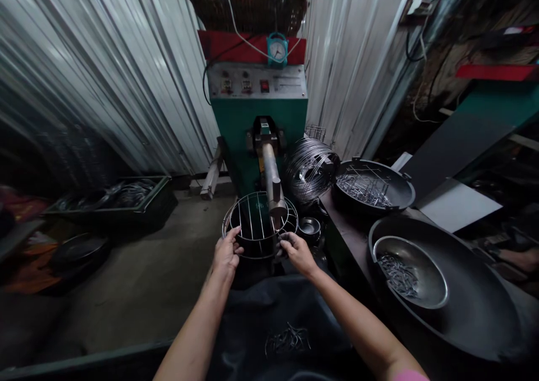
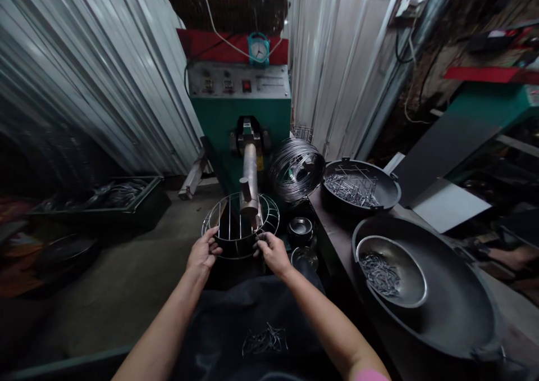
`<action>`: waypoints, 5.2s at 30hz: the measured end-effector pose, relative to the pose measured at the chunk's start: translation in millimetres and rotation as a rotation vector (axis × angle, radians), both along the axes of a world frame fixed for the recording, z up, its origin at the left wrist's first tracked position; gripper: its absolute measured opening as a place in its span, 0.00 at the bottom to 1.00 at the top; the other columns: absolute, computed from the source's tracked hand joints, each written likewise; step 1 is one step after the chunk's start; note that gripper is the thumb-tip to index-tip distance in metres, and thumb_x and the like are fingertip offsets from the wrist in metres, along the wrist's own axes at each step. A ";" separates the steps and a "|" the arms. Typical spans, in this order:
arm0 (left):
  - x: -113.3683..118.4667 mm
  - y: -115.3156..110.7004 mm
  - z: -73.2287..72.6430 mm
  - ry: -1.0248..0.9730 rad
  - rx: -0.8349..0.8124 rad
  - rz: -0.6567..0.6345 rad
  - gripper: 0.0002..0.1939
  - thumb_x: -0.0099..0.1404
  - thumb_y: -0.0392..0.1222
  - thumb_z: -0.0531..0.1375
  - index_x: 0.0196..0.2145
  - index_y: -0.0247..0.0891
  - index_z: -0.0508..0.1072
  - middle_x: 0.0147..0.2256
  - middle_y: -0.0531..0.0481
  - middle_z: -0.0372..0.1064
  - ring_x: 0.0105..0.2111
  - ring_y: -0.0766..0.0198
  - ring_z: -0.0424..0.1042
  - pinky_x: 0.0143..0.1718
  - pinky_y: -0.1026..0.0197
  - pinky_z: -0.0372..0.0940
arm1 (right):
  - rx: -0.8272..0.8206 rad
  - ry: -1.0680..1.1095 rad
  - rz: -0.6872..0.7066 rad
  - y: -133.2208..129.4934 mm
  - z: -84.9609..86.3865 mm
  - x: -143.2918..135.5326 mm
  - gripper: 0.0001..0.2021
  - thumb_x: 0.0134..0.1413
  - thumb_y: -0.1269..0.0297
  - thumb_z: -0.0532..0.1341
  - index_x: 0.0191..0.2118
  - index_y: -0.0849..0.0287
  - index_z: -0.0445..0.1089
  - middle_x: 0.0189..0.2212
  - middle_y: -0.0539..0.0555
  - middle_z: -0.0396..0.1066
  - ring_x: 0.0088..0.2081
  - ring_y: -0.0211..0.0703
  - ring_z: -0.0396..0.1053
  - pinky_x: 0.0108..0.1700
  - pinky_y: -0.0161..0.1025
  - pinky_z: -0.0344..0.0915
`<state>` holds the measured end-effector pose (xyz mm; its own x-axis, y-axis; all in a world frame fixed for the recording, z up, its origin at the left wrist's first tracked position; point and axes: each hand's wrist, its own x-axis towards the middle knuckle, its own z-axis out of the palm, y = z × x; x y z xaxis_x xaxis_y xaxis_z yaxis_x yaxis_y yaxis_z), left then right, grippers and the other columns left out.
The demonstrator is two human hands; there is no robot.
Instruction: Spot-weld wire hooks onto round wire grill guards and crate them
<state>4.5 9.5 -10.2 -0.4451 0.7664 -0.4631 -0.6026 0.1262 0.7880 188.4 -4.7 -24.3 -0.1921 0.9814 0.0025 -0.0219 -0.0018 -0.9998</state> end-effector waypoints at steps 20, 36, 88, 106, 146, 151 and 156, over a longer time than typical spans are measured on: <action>15.8 -8.5 3.3 0.036 0.009 0.137 0.22 0.36 0.41 0.66 0.23 0.38 0.56 0.17 0.65 0.47 0.13 0.80 0.43 0.12 0.70 0.42 | -0.114 0.044 -0.173 -31.3 -14.4 38.0 0.16 0.45 0.58 0.59 0.41 0.61 0.68 0.24 0.48 0.67 0.20 0.32 0.64 0.22 0.31 0.60; 31.1 -17.1 6.7 0.120 0.039 0.152 0.25 0.36 0.42 0.67 0.31 0.39 0.58 0.21 0.62 0.55 0.15 0.78 0.48 0.14 0.70 0.44 | -0.065 0.079 -0.053 -18.4 -11.2 -2.3 0.14 0.45 0.56 0.59 0.36 0.61 0.69 0.25 0.50 0.69 0.21 0.33 0.66 0.21 0.30 0.59; 30.0 4.6 -2.7 0.052 -0.079 0.168 0.21 0.38 0.40 0.67 0.20 0.38 0.55 0.16 0.64 0.42 0.14 0.78 0.43 0.12 0.70 0.41 | 0.071 -0.147 0.012 6.0 -4.1 -5.9 0.10 0.54 0.64 0.51 0.38 0.59 0.67 0.23 0.47 0.65 0.16 0.31 0.59 0.19 0.30 0.57; -37.7 -89.3 -82.7 -0.232 -0.078 -0.384 0.10 0.61 0.41 0.53 0.38 0.34 0.68 0.26 0.49 0.67 0.22 0.67 0.67 0.22 0.63 0.64 | 0.256 -1.490 0.857 -131.4 -104.0 10.6 0.11 0.46 0.68 0.62 0.37 0.68 0.73 0.36 0.66 0.74 0.37 0.53 0.72 0.38 0.42 0.67; 43.1 -174.8 -104.2 0.773 0.263 -1.169 0.17 0.51 0.43 0.63 0.41 0.44 0.73 0.43 0.43 0.67 0.47 0.52 0.62 0.51 0.54 0.52 | -0.224 -0.730 0.874 -118.2 -89.6 51.0 0.07 0.49 0.66 0.57 0.29 0.63 0.70 0.20 0.46 0.61 0.25 0.34 0.56 0.28 0.30 0.52; 49.5 -177.1 -106.4 1.032 0.249 -1.316 0.09 0.57 0.46 0.56 0.25 0.41 0.71 0.29 0.45 0.66 0.34 0.55 0.63 0.43 0.54 0.55 | -0.232 -0.732 0.903 -118.7 -90.3 53.3 0.09 0.51 0.64 0.57 0.32 0.64 0.71 0.21 0.46 0.63 0.25 0.34 0.58 0.27 0.30 0.54; 50.2 -183.2 -112.2 0.951 0.177 -1.153 0.10 0.57 0.50 0.56 0.24 0.42 0.68 0.28 0.47 0.65 0.31 0.58 0.62 0.38 0.58 0.56 | -0.124 -0.820 0.765 -115.7 -78.1 58.2 0.14 0.51 0.64 0.59 0.43 0.63 0.71 0.35 0.54 0.72 0.36 0.41 0.66 0.39 0.34 0.60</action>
<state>54.8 -173.7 -122.4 0.3506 0.9096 -0.2230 0.4880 0.0258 0.8724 246.7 -120.4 -102.4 -0.6418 0.5894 -0.4906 0.6907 0.1664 -0.7037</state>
